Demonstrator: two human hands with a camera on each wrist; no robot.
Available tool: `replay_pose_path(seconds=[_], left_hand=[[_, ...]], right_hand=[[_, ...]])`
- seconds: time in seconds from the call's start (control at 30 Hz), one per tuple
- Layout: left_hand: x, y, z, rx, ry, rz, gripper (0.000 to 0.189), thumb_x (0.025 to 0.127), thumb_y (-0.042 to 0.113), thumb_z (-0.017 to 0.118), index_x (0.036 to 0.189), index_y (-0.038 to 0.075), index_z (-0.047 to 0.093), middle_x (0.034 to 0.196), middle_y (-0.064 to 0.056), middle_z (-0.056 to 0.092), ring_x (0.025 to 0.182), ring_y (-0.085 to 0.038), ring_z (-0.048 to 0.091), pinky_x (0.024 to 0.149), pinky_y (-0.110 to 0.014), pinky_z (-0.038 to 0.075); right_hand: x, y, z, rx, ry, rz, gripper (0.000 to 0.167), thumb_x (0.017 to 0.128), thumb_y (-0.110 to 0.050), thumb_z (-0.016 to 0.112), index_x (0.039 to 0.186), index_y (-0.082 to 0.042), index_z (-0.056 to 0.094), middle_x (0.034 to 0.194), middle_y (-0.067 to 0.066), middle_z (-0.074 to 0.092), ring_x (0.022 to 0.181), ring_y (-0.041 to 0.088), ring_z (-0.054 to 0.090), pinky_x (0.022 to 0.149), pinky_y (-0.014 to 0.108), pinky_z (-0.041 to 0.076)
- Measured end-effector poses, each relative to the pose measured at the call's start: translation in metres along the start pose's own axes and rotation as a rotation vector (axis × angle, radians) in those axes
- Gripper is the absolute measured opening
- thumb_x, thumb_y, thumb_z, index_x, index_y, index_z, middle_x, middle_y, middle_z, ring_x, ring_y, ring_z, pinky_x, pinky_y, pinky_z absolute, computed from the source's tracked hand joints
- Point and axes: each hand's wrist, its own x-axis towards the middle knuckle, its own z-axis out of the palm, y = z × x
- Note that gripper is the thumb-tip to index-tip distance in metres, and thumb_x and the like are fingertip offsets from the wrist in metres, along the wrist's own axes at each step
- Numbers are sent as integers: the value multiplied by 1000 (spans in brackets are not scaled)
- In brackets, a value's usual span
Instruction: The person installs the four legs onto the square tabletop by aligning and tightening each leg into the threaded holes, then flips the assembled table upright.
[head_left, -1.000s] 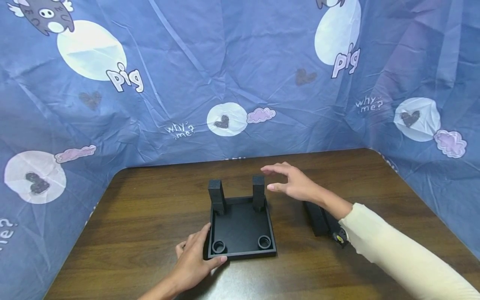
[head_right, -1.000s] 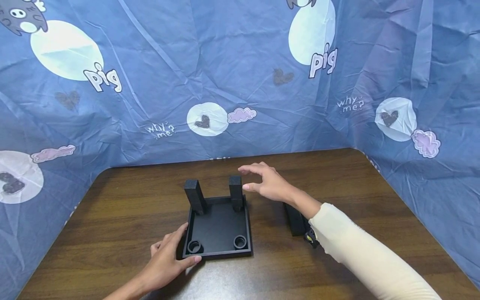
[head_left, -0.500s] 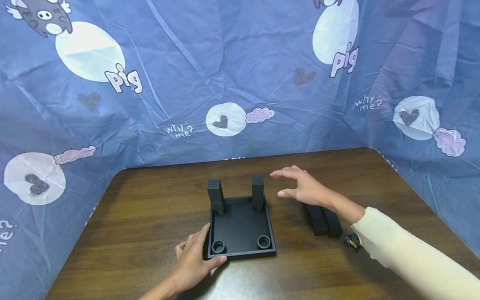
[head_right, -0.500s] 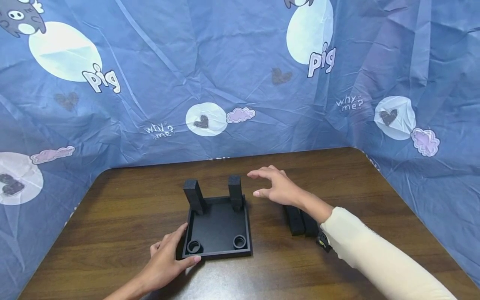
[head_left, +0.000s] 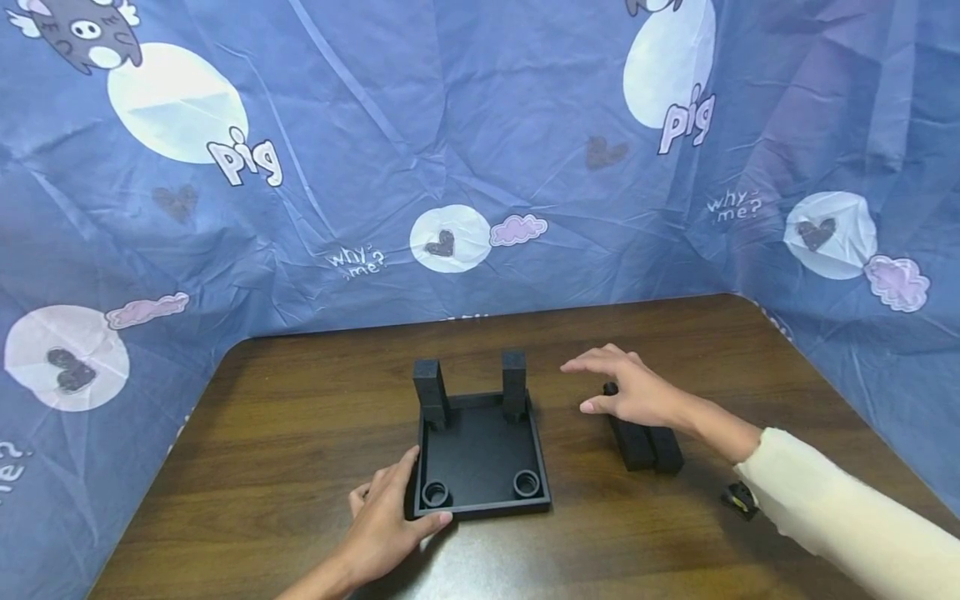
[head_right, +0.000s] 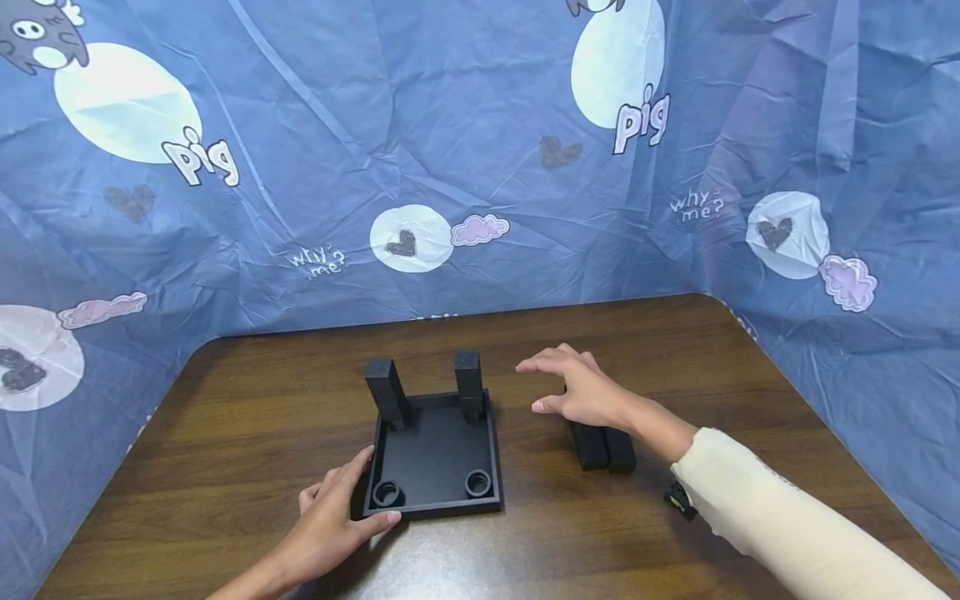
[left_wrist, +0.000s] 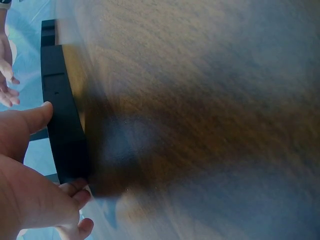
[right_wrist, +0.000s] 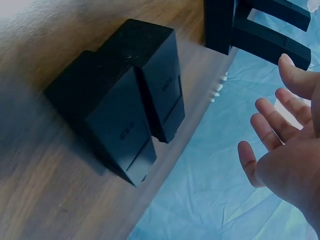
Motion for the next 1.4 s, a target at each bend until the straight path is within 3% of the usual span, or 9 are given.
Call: replay_pose_path(seconds=[0.3, 0.67, 1.03, 1.2, 1.4], left_hand=[[1, 0, 1, 0, -3, 2, 97, 78, 35, 91, 153, -3, 42, 143, -21, 58, 130, -37, 50, 100, -62, 20], [1, 0, 0, -3, -3, 1, 96, 79, 34, 91, 153, -3, 43, 143, -22, 58, 130, -38, 50, 101, -62, 20], [0, 0, 1, -6, -2, 3, 96, 79, 34, 91, 153, -3, 43, 142, -21, 58, 129, -38, 50, 100, -61, 20], [0, -1, 1, -8, -5, -2, 96, 79, 34, 91, 153, -2, 42, 143, -21, 57, 130, -38, 50, 101, -61, 19], [0, -1, 0, -11, -12, -13, 97, 79, 34, 91, 154, -2, 42, 143, -22, 57, 130, -38, 49, 101, -62, 19]], right_hand=[[-14, 9, -3, -62, -22, 3, 55, 84, -2, 83, 136, -7, 66, 136, 10, 64, 127, 33, 49, 98, 56, 28], [-32, 18, -2, -136, -70, -26, 50, 84, 0, 83, 131, -9, 70, 130, 5, 64, 123, 32, 51, 94, 56, 32], [-50, 25, 0, -256, -143, -31, 50, 81, 2, 85, 127, -11, 72, 133, 12, 64, 124, 34, 53, 93, 57, 36], [-54, 26, -6, -293, -175, -35, 49, 79, 6, 84, 124, -12, 74, 128, 6, 64, 120, 32, 52, 89, 55, 36], [-56, 25, -8, -312, -188, -58, 55, 76, 15, 81, 122, -13, 75, 130, 9, 63, 120, 34, 52, 87, 57, 36]])
